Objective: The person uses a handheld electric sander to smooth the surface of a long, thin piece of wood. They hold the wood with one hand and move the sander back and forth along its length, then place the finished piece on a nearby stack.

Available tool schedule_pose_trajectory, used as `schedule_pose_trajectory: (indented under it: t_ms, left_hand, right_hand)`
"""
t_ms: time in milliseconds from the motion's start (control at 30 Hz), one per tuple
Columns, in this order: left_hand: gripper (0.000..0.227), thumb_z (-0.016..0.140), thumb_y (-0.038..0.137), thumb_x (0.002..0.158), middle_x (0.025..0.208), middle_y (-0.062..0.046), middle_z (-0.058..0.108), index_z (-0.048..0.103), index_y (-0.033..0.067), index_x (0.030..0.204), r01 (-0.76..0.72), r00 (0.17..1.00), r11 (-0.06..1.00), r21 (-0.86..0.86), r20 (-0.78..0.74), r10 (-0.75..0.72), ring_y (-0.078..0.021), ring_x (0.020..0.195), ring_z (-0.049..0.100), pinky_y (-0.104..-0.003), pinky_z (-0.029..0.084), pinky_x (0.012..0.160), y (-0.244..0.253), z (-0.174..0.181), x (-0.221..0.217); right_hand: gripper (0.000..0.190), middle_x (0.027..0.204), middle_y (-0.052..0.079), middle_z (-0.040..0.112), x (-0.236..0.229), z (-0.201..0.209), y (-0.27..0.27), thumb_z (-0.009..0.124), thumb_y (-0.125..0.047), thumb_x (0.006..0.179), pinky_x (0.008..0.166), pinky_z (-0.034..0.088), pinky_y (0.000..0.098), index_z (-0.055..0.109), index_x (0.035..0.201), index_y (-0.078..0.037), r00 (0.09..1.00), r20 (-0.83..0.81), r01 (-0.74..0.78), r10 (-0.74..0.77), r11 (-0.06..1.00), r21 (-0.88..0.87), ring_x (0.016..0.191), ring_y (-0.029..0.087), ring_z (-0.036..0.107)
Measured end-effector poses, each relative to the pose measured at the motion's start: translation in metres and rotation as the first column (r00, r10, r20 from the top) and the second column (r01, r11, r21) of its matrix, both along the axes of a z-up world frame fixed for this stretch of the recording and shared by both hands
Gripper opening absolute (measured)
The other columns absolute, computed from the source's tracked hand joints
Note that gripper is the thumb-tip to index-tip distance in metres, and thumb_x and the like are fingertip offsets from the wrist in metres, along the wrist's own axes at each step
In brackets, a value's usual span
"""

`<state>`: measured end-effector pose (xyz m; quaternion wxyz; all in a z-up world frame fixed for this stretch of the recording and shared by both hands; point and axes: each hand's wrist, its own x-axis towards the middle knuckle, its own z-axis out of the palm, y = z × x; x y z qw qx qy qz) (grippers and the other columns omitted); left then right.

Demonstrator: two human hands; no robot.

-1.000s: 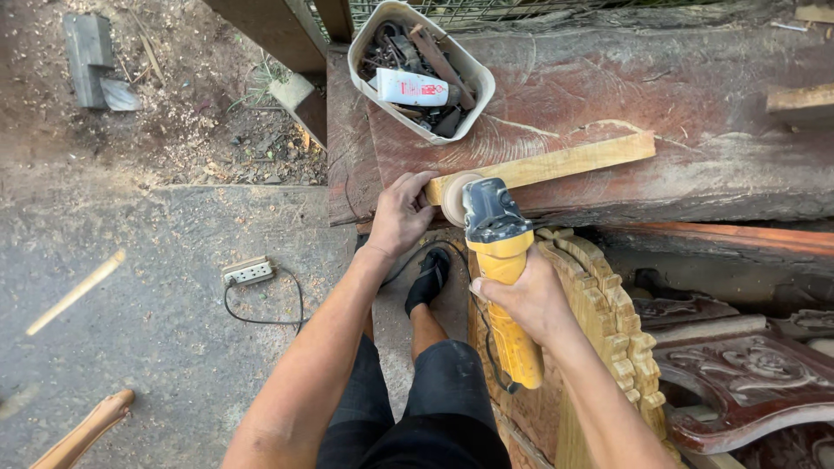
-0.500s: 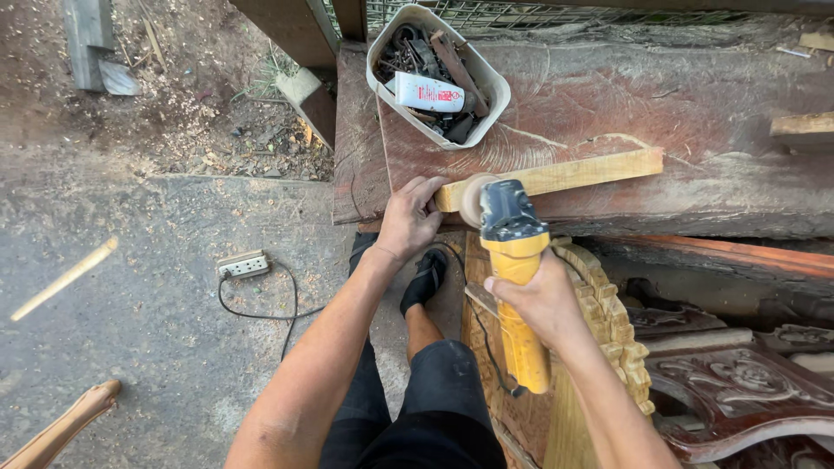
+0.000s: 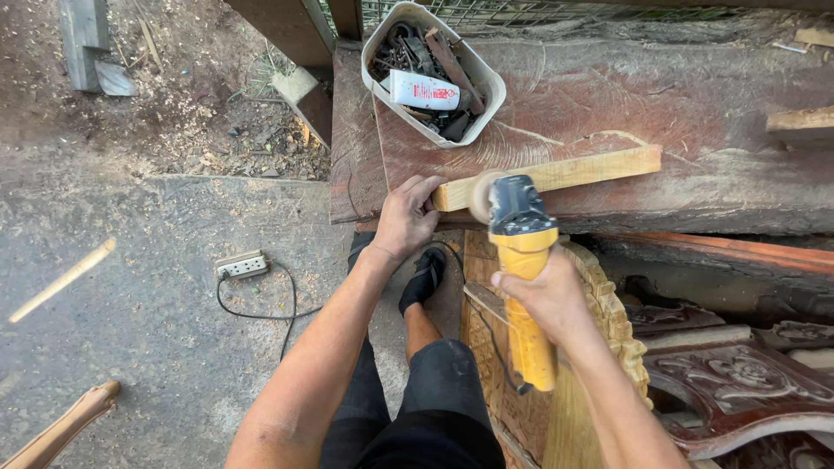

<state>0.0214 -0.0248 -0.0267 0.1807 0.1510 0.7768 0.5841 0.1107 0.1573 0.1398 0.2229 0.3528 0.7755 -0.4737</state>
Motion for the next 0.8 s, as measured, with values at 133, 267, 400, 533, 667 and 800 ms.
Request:
schedule_pose_trajectory:
  t_ms: [133,267,400,533,667,800]
  left_hand:
    - [0.047,0.065,-0.004,0.075,0.09,-0.011,0.062,0.067,0.0043,0.122,-0.003,1.0,1.0,-0.001,-0.01,0.003,-0.0223,0.073,0.065,-0.034,0.054,0.069,-0.001,0.002,-0.001]
    - [0.049,0.065,-0.005,0.075,0.091,-0.011,0.062,0.068,0.004,0.123,-0.016,0.999,1.0,-0.007,-0.038,0.016,-0.0234,0.074,0.065,-0.034,0.055,0.07,-0.001,0.0,-0.002]
    - [0.05,0.065,-0.006,0.074,0.092,-0.011,0.061,0.067,0.0036,0.123,-0.019,1.0,1.0,-0.004,-0.022,0.019,-0.023,0.075,0.065,-0.034,0.055,0.071,-0.001,0.0,-0.001]
    - [0.05,0.068,-0.004,0.075,0.094,-0.01,0.061,0.065,0.0036,0.124,0.017,1.0,1.0,0.024,0.022,-0.018,-0.0215,0.073,0.066,-0.034,0.055,0.07,-0.003,0.004,-0.002]
    - [0.05,0.072,-0.002,0.075,0.091,-0.01,0.06,0.066,0.0039,0.125,0.035,0.999,0.999,0.006,-0.011,-0.035,-0.0224,0.073,0.065,-0.034,0.054,0.069,-0.003,0.003,-0.004]
    - [0.048,0.071,-0.002,0.076,0.092,-0.01,0.062,0.067,0.0042,0.123,0.01,0.999,1.0,-0.011,-0.042,-0.011,-0.0226,0.073,0.065,-0.034,0.054,0.069,-0.002,0.001,-0.002]
  right_hand:
    - [0.041,0.099,0.006,0.073,-0.005,-0.011,-0.011,0.083,-0.009,0.074,0.084,0.056,0.0331,0.066,0.111,-0.004,0.994,-0.077,-0.087,0.083,0.995,-0.045,0.091,0.017,0.07]
    - [0.043,0.099,0.005,0.074,-0.008,-0.021,0.002,0.083,-0.008,0.071,0.083,0.057,0.0333,0.065,0.11,-0.004,0.999,-0.015,-0.053,0.052,0.998,-0.033,0.09,0.017,0.071]
    - [0.042,0.099,0.006,0.074,-0.002,-0.019,0.033,0.083,-0.007,0.072,0.08,0.059,0.0339,0.065,0.11,-0.003,1.0,-0.009,0.005,-0.005,1.0,0.004,0.088,0.017,0.071]
    - [0.044,0.099,0.007,0.073,0.006,-0.011,0.043,0.084,-0.004,0.073,0.08,0.057,0.0346,0.062,0.112,-0.002,0.999,-0.028,0.026,-0.021,0.981,0.194,0.088,0.018,0.07]
    - [0.042,0.097,0.007,0.073,0.013,-0.01,0.025,0.08,-0.005,0.073,0.076,0.061,0.0333,0.062,0.111,-0.003,0.989,0.039,0.138,-0.14,0.99,0.029,0.083,0.017,0.072]
    - [0.037,0.097,0.009,0.075,0.017,-0.015,-0.002,0.081,-0.007,0.075,0.077,0.06,0.0328,0.067,0.108,-0.002,1.0,-0.019,0.01,-0.011,0.997,-0.073,0.083,0.017,0.072]
